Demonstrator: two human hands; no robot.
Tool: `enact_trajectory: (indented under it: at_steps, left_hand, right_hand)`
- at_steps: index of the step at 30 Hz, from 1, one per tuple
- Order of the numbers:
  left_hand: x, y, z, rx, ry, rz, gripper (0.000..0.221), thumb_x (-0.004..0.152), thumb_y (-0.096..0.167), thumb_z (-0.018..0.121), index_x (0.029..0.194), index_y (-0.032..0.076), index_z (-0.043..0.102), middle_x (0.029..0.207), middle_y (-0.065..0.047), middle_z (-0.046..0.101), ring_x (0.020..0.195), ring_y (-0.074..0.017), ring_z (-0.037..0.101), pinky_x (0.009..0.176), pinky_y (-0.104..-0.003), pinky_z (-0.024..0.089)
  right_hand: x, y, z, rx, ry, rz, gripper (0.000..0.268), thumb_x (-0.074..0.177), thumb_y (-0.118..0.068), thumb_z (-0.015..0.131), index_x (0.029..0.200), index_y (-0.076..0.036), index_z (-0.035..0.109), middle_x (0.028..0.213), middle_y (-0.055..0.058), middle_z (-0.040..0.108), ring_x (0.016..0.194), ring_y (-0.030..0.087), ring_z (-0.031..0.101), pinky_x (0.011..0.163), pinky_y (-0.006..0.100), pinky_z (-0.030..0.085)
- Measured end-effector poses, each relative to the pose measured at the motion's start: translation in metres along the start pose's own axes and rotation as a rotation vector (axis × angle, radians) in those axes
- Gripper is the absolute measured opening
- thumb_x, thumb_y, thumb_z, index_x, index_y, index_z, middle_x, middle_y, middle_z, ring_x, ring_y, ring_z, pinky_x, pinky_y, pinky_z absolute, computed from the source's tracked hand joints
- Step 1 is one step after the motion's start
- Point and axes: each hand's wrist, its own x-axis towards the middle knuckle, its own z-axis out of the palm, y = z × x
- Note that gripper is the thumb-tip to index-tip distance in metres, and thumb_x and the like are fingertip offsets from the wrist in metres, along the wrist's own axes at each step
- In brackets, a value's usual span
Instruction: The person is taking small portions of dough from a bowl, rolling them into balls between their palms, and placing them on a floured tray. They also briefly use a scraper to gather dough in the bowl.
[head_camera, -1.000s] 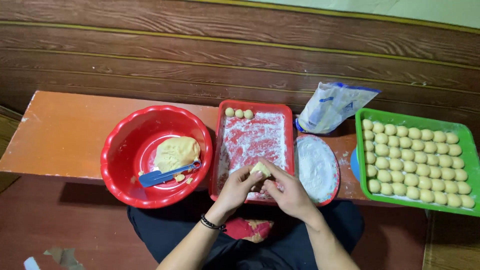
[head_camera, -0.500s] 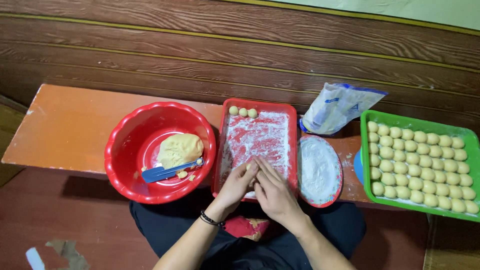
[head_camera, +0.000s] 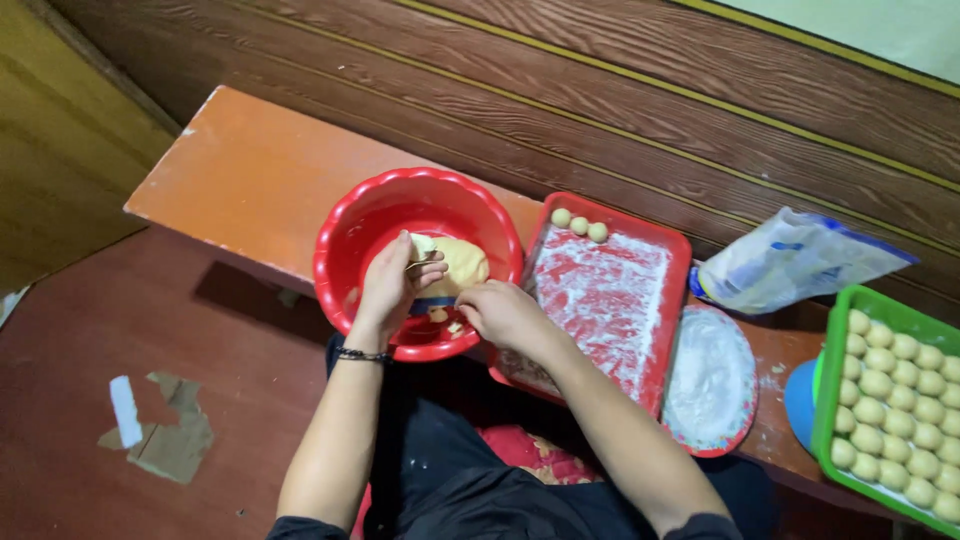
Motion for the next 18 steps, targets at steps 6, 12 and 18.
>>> enact_trajectory:
  at_steps: [6,12,18]
  left_hand:
    - [0.014,-0.012,-0.017,-0.042,0.024,0.149,0.028,0.106,0.027,0.059,0.120,0.003,0.058,0.093,-0.031,0.074,0.078,-0.0287,0.079,0.067,-0.035,0.068]
    - [-0.008,0.007,-0.007,0.027,-0.046,0.061,0.041,0.106,0.034,0.057,0.129,0.000,0.054,0.118,-0.030,0.071,0.096,-0.0331,0.077,0.082,-0.042,0.066]
    - [-0.006,0.001,-0.013,-0.012,0.011,0.109,0.032,0.106,0.028,0.057,0.127,0.004,0.062,0.107,-0.023,0.073,0.092,-0.0307,0.078,0.077,-0.035,0.067]
  right_hand:
    - [0.055,0.030,0.061,-0.309,-0.742,0.358,0.026,0.082,-0.023,0.063,0.097,-0.013,0.083,0.103,0.014,0.079,0.108,0.036,0.074,0.089,0.053,0.059]
    - [0.068,0.059,0.075,-0.593,-0.593,0.368,0.029,0.090,-0.033,0.069,0.102,-0.010,0.081,0.104,0.018,0.076,0.110,0.038,0.061,0.088,0.045,0.042]
    - [0.065,-0.015,0.047,-0.686,-0.651,0.442,0.041,0.102,-0.018,0.040,0.115,-0.009,0.078,0.123,0.013,0.074,0.125,0.034,0.052,0.093,0.043,0.037]
